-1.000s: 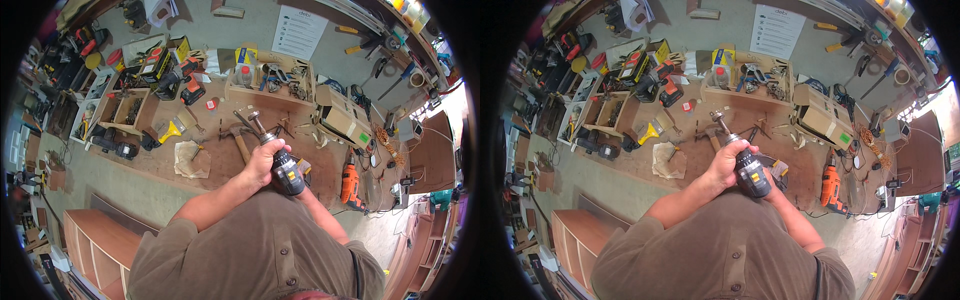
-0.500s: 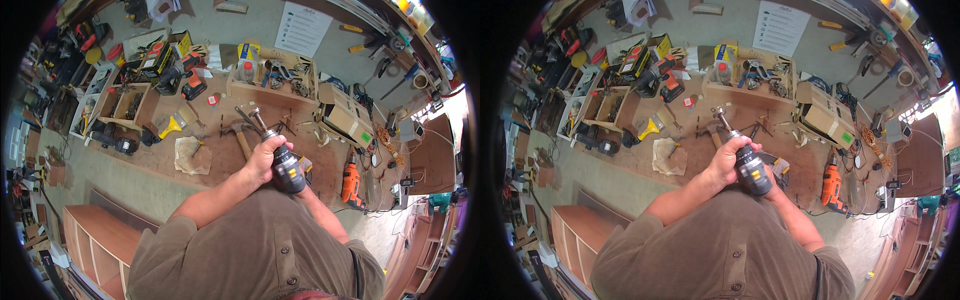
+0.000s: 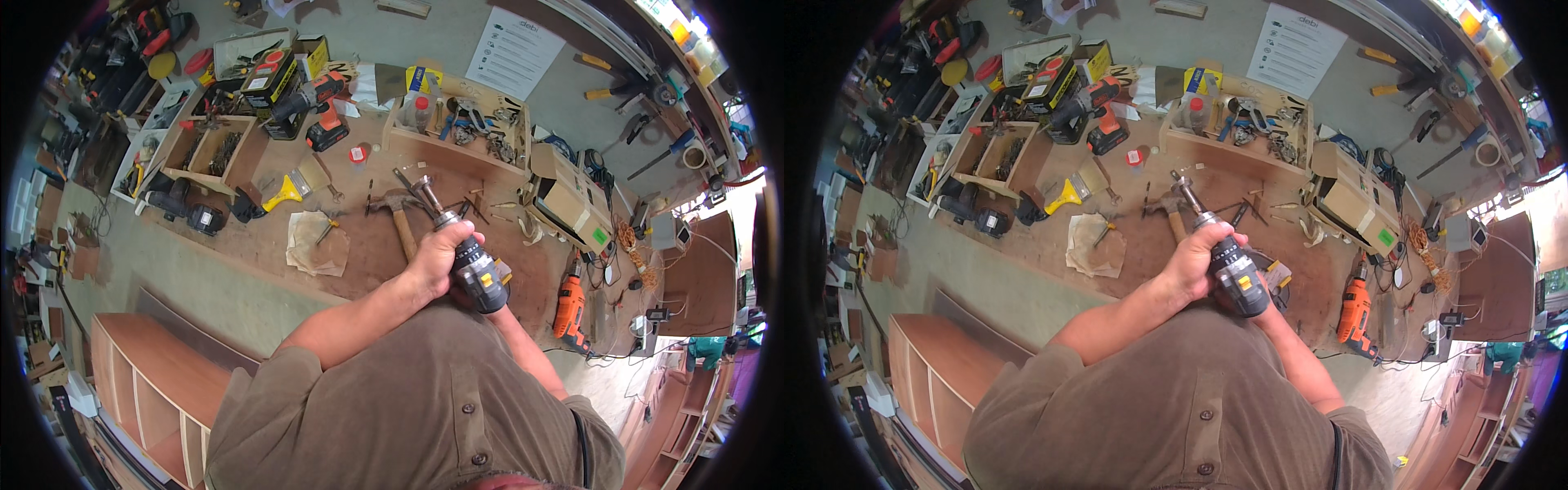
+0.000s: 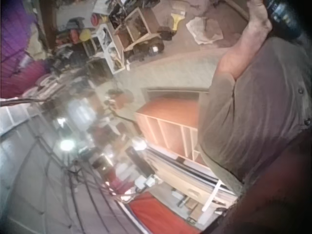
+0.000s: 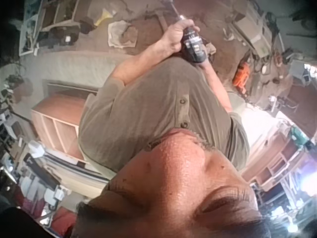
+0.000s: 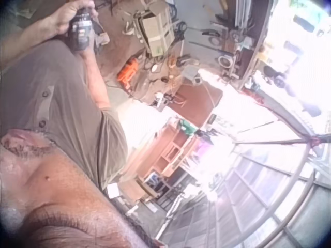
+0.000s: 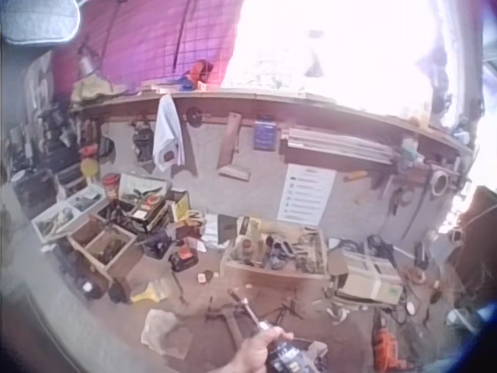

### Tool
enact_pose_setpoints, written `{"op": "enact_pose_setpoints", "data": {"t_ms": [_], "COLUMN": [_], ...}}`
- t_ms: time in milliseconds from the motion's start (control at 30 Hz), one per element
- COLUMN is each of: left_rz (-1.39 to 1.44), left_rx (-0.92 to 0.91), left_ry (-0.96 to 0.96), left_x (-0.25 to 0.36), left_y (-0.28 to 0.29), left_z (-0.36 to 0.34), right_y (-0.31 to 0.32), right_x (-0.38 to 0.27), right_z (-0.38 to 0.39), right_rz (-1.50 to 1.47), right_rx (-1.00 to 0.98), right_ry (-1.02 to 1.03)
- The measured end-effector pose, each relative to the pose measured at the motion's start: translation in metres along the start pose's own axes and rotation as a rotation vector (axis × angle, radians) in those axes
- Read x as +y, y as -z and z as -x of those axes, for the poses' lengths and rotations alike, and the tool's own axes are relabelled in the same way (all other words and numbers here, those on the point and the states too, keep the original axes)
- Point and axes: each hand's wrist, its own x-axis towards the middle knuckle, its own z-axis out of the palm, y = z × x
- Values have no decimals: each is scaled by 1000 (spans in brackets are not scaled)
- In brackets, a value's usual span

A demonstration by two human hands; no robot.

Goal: The person uses a cordless drill with a Forstner bit to drill holes into a wooden cabinet door. They first adjust the drill and then proceed to drill multiple holes into the door.

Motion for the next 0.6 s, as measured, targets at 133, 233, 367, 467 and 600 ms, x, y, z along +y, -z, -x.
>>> {"op": "enact_pose_setpoints", "data": {"t_ms": [133,233,367,467,600], "left_rz": [11,8,140,89,93], "left_rx": [-90,-196,-351,-322,-282], "left_ry": [-14,-52,-204,-304,-362], "left_x": [2,2,14,24,26], "left_y": [-11,-10,-4,0,-2], "left_z": [15,17,10,1,-3], "right_y": [9,10,13,17,14], "right_x": [-6,-29,-60,-61,-57], "right_z": [10,19,13,14,15], "right_rz": [180,699,835,861,785], "right_rx": [-20,1,-60,-92,-35], "right_ry": [41,281,439,528,480]}}
